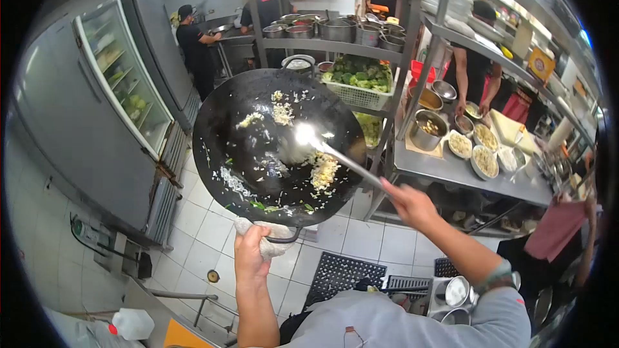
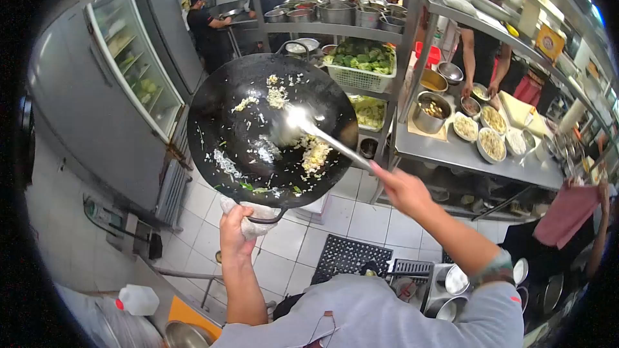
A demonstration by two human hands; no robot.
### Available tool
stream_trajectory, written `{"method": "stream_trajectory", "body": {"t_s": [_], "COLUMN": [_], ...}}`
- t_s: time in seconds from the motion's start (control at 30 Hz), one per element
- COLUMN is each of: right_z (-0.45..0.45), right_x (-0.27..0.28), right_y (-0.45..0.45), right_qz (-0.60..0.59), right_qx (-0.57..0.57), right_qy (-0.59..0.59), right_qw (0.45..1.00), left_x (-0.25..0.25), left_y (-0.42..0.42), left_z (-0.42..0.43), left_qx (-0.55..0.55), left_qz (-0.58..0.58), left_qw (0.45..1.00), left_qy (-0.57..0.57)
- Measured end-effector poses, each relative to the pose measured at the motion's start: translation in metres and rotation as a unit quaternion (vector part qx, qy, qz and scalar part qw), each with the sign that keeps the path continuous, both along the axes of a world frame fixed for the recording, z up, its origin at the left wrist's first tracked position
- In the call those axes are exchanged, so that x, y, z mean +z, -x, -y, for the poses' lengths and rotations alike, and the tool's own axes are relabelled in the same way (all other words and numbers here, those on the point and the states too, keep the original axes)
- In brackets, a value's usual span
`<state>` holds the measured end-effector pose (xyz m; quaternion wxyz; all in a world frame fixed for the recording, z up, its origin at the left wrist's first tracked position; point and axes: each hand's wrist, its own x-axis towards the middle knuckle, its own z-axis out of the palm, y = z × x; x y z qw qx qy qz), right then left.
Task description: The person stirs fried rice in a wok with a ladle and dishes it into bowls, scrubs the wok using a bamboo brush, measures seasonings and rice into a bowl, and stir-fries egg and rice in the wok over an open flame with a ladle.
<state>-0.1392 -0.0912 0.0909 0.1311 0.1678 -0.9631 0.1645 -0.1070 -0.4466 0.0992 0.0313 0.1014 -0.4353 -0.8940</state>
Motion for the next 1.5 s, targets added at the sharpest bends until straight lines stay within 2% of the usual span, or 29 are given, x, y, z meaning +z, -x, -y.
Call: {"method": "stream_trajectory", "body": {"t_s": [0.07, 0.17, 0.2, 0.3, 0.33, 0.43, 0.5, 0.57, 0.63, 0.77, 0.83, 0.9, 0.93, 0.97, 1.0, 1.03, 1.1, 1.13, 1.17, 1.2, 1.23, 1.27, 1.3, 1.33, 1.37, 1.4, 1.43, 1.47, 1.5], "right_z": [-0.034, -0.039, -0.033, -0.010, -0.010, -0.035, -0.063, -0.063, -0.047, -0.022, -0.013, 0.002, 0.020, 0.049, 0.071, 0.090, 0.103, 0.102, 0.098, 0.092, 0.086, 0.075, 0.069, 0.052, 0.033, 0.015, -0.003, -0.020, -0.040], "right_x": [0.006, 0.020, 0.003, -0.025, -0.034, -0.038, -0.036, -0.026, -0.020, 0.005, -0.002, -0.039, -0.062, -0.079, -0.087, -0.067, -0.062, -0.077, -0.098, -0.111, -0.115, -0.115, -0.112, -0.097, -0.082, -0.067, -0.050, -0.033, -0.018], "right_y": [-0.041, -0.037, -0.024, -0.017, -0.029, -0.065, -0.054, -0.035, -0.004, 0.032, 0.042, 0.033, 0.024, 0.002, -0.021, -0.045, -0.061, -0.071, -0.077, -0.085, -0.094, -0.105, -0.116, -0.124, -0.127, -0.128, -0.125, -0.116, -0.104], "right_qz": [0.082, 0.091, 0.015, 0.051, 0.095, 0.047, 0.007, -0.013, -0.054, -0.099, -0.118, -0.098, -0.092, 0.047, 0.200, 0.402, 0.568, 0.572, 0.605, 0.607, 0.586, 0.575, 0.550, 0.513, 0.461, 0.420, 0.384, 0.322, 0.251], "right_qx": [0.018, -0.033, -0.006, 0.011, 0.011, 0.014, 0.009, 0.010, 0.033, 0.032, 0.045, 0.047, 0.061, 0.025, 0.015, 0.004, -0.055, -0.073, -0.061, -0.042, -0.048, -0.033, -0.007, -0.026, -0.025, -0.072, -0.127, -0.198, -0.267], "right_qy": [0.055, 0.045, 0.092, 0.161, 0.145, 0.080, 0.016, 0.056, 0.046, 0.018, 0.067, 0.120, 0.191, 0.326, 0.416, 0.543, 0.684, 0.688, 0.746, 0.787, 0.804, 0.817, 0.835, 0.858, 0.887, 0.891, 0.868, 0.811, 0.722], "right_qw": [0.995, 0.994, 0.996, 0.986, 0.985, 0.996, 1.000, 0.998, 0.997, 0.994, 0.990, 0.987, 0.975, 0.944, 0.887, 0.737, 0.454, 0.440, 0.272, 0.098, 0.093, 0.029, -0.031, 0.007, 0.019, 0.157, 0.287, 0.447, 0.587], "left_x": [-0.008, -0.009, -0.008, -0.007, -0.006, 0.003, 0.008, 0.013, 0.030, 0.081, 0.110, 0.128, 0.118, 0.114, 0.111, 0.106, 0.114, 0.100, 0.101, 0.076, 0.024, 0.004, -0.017, -0.002, -0.034, -0.031, -0.032, -0.036, -0.060], "left_y": [0.003, -0.004, -0.005, -0.008, -0.009, -0.008, -0.012, -0.014, -0.008, 0.019, 0.044, 0.090, 0.134, 0.170, 0.205, 0.223, 0.196, 0.188, 0.158, 0.138, 0.132, 0.091, 0.058, 0.026, 0.004, -0.025, -0.044, -0.058, -0.068], "left_z": [0.005, 0.006, 0.005, -0.005, -0.006, -0.009, -0.005, -0.008, -0.005, -0.005, 0.009, 0.030, 0.058, 0.080, 0.102, 0.119, 0.126, 0.150, 0.133, 0.139, 0.187, 0.173, 0.170, 0.124, 0.136, 0.123, 0.099, 0.091, 0.098], "left_qx": [0.018, 0.029, 0.032, 0.068, 0.069, 0.078, 0.093, 0.101, 0.111, 0.211, 0.183, 0.191, 0.213, 0.271, 0.306, 0.336, 0.190, 0.036, 0.099, 0.117, -0.001, 0.031, 0.101, 0.175, 0.153, 0.112, 0.146, 0.191, 0.146], "left_qz": [-0.008, -0.001, -0.006, -0.013, -0.014, -0.021, 0.003, -0.002, -0.018, -0.091, -0.099, -0.130, -0.156, -0.195, -0.156, -0.119, -0.094, -0.081, -0.019, -0.037, -0.073, -0.074, 0.006, 0.092, 0.101, 0.086, 0.125, 0.163, 0.175], "left_qw": [1.000, 1.000, 0.999, 0.998, 0.997, 0.996, 0.996, 0.995, 0.994, 0.970, 0.967, 0.950, 0.935, 0.891, 0.882, 0.871, 0.949, 0.979, 0.980, 0.983, 0.996, 0.996, 0.995, 0.980, 0.983, 0.989, 0.979, 0.962, 0.970], "left_qy": [-0.001, 0.009, 0.001, 0.012, 0.014, 0.021, 0.019, 0.017, 0.003, 0.080, 0.145, 0.211, 0.238, 0.308, 0.323, 0.338, 0.232, 0.183, 0.174, 0.136, 0.050, 0.049, 0.019, 0.038, 0.029, 0.038, 0.073, 0.111, 0.085]}}
